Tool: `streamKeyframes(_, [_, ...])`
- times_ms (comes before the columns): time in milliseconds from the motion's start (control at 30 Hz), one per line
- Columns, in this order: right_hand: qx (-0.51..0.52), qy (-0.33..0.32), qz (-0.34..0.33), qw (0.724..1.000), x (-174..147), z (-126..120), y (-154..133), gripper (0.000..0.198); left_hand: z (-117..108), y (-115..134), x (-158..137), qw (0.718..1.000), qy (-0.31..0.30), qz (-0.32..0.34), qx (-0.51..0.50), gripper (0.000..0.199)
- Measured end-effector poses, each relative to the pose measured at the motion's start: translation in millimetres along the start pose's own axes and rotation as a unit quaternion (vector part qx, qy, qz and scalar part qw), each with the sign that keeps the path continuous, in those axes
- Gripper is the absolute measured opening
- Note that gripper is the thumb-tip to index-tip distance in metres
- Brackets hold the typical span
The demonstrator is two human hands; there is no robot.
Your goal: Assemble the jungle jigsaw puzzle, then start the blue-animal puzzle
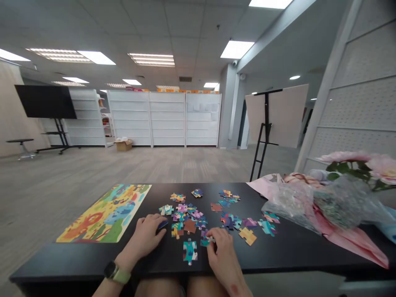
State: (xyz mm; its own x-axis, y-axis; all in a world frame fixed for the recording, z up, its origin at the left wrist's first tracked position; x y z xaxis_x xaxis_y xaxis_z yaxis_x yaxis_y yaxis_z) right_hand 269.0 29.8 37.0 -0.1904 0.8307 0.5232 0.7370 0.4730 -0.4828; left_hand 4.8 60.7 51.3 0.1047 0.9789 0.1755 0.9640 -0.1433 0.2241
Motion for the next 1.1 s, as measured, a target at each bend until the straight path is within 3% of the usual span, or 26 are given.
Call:
streamKeyframes(167, [0.000, 0.009, 0.004, 1.000, 0.5, 6.7, 5.3, 0.028, -1.0, -19.6, 34.2, 0.999, 0.018, -0.025, 0.034, 0.036])
streamKeyframes(333, [0.019, 0.017, 0.000, 1.000, -0.6, 9.9, 11.9, 0.028, 16.3, -26.8, 72.2, 0.999, 0.033, -0.024, 0.013, 0.043])
streamKeyframes(433, [0.033, 0.012, 0.007, 0.999, -0.6, 10.0, 14.8, 0.027, 23.3, -33.1, 81.2, 0.999, 0.044, -0.018, -0.015, 0.044])
streamKeyframes(533, [0.055, 0.005, 0.035, 0.998, 0.0, 8.5, 18.2, 0.031, 16.1, -33.0, 77.7, 0.997, 0.061, 0.009, -0.038, 0.051])
streamKeyframes(633, [0.100, 0.030, 0.084, 0.991, -0.4, 0.8, 22.2, 0.041, -4.8, -11.5, 61.3, 0.985, 0.116, 0.062, -0.113, 0.053])
streamKeyframes(733, [0.168, 0.010, 0.078, 0.983, 0.1, -5.9, 19.7, 0.039, -14.7, 31.6, 37.1, 0.951, 0.147, 0.082, -0.258, 0.042])
streamKeyframes(800, [0.217, -0.026, 0.057, 0.974, 1.2, -7.4, 17.3, 0.038, -5.7, 67.0, 23.0, 0.924, 0.127, 0.077, -0.352, 0.021])
streamKeyframes(867, [0.269, -0.038, 0.065, 0.960, 2.4, -7.0, 20.2, 0.036, 10.9, 101.0, 13.6, 0.895, 0.087, 0.073, -0.431, 0.015])
streamKeyframes(1000, [0.395, 0.022, 0.118, 0.911, 4.9, -3.6, 35.5, 0.032, 37.6, 136.8, 6.7, 0.832, 0.054, 0.025, -0.552, 0.012])
streamKeyframes(1067, [0.431, 0.031, 0.122, 0.894, 6.1, -1.3, 39.0, 0.034, 42.0, 141.5, 2.8, 0.826, 0.046, 0.020, -0.562, 0.013])
streamKeyframes(1100, [0.435, 0.031, 0.124, 0.891, 6.6, -0.9, 39.8, 0.033, 41.8, 141.5, -0.6, 0.839, 0.047, 0.026, -0.542, 0.012])
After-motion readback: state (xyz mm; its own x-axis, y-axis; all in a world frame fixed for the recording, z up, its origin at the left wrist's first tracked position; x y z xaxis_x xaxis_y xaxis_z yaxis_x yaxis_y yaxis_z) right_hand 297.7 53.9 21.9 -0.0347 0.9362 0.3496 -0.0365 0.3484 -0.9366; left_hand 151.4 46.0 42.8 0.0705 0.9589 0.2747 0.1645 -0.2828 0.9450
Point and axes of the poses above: each hand's wrist, its own x-axis towards the middle knuckle, its own z-axis out of the palm, y = z × x, the point moved 5 cm from there along x, towards the middle knuckle, and after that the axes turned 3 degrees about -z, right-handed, at the moved point
